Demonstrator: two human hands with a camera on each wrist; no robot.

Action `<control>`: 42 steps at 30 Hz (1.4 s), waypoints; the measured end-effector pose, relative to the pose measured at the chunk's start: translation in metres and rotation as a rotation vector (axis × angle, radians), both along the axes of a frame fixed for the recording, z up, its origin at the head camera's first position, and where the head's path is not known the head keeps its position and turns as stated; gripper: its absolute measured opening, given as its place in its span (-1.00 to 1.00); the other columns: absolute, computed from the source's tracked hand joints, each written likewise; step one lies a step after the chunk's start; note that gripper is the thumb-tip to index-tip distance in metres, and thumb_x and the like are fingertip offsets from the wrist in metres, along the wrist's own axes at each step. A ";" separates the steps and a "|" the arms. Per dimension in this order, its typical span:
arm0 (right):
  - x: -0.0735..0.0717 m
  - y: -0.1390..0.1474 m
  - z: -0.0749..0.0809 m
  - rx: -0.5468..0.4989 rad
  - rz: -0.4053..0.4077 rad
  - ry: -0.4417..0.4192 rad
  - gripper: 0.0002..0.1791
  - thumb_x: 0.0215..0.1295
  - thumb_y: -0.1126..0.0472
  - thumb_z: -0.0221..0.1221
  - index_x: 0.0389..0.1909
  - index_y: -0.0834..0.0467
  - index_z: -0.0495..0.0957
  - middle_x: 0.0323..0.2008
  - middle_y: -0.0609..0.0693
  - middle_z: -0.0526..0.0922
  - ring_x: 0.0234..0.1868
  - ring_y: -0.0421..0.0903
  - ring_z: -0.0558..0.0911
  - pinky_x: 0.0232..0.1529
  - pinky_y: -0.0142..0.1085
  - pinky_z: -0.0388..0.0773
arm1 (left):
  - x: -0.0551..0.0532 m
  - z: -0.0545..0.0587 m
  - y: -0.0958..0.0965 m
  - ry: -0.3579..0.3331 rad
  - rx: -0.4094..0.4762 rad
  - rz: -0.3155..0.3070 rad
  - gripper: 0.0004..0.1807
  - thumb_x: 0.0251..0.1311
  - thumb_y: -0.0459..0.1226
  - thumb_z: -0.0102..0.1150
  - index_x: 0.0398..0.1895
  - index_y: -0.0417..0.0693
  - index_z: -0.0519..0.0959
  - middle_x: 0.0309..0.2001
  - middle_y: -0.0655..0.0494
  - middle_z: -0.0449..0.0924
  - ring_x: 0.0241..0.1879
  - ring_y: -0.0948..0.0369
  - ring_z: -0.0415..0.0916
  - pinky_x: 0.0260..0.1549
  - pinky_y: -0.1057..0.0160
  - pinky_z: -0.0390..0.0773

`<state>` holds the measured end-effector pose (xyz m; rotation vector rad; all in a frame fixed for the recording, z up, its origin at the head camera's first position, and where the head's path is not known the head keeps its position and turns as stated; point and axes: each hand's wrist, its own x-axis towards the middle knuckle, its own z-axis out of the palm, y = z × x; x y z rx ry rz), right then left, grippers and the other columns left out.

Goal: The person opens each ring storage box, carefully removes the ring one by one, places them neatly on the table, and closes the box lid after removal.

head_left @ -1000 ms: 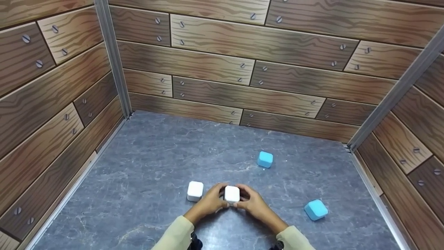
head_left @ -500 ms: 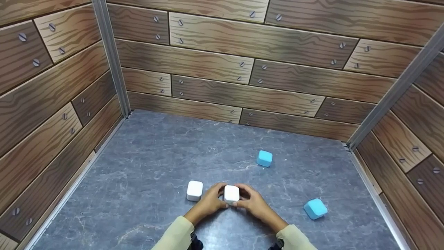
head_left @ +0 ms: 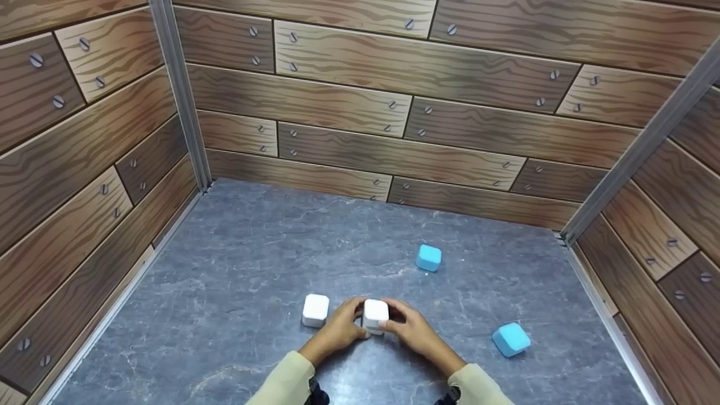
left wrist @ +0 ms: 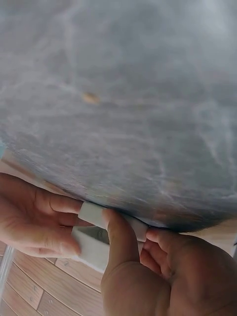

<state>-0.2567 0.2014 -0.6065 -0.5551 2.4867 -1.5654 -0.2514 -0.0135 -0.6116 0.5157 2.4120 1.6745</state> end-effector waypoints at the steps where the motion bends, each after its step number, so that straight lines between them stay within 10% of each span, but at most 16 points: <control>1: 0.000 0.000 0.001 0.001 -0.004 -0.003 -0.37 0.36 0.07 0.28 0.36 0.27 0.42 0.23 0.22 0.55 0.21 0.09 0.57 0.13 -0.27 0.56 | 0.000 0.000 0.000 -0.005 0.004 0.001 -0.16 -0.10 -0.62 0.41 0.37 -0.35 0.33 0.33 -0.32 0.34 0.32 -0.13 0.44 0.28 0.09 0.47; 25: -0.009 -0.011 0.005 -0.239 -0.166 -0.243 -0.31 0.46 0.00 0.17 0.28 0.53 0.38 0.08 0.32 0.63 0.00 -0.03 0.71 0.04 -0.25 0.67 | -0.001 -0.002 -0.002 0.012 0.034 -0.014 -0.06 -0.14 -0.62 0.38 0.44 -0.38 0.25 0.37 -0.35 0.30 0.32 -0.15 0.43 0.29 0.09 0.46; 42: 0.002 -0.004 0.004 -0.321 -0.186 -0.206 -0.42 0.43 0.10 0.22 0.21 0.51 0.44 0.05 0.30 0.64 -0.09 -0.05 0.72 -0.01 -0.23 0.70 | 0.000 -0.003 -0.003 -0.026 0.094 -0.027 -0.02 -0.13 -0.65 0.34 0.48 -0.42 0.17 0.38 -0.38 0.27 0.35 -0.17 0.37 0.32 0.11 0.43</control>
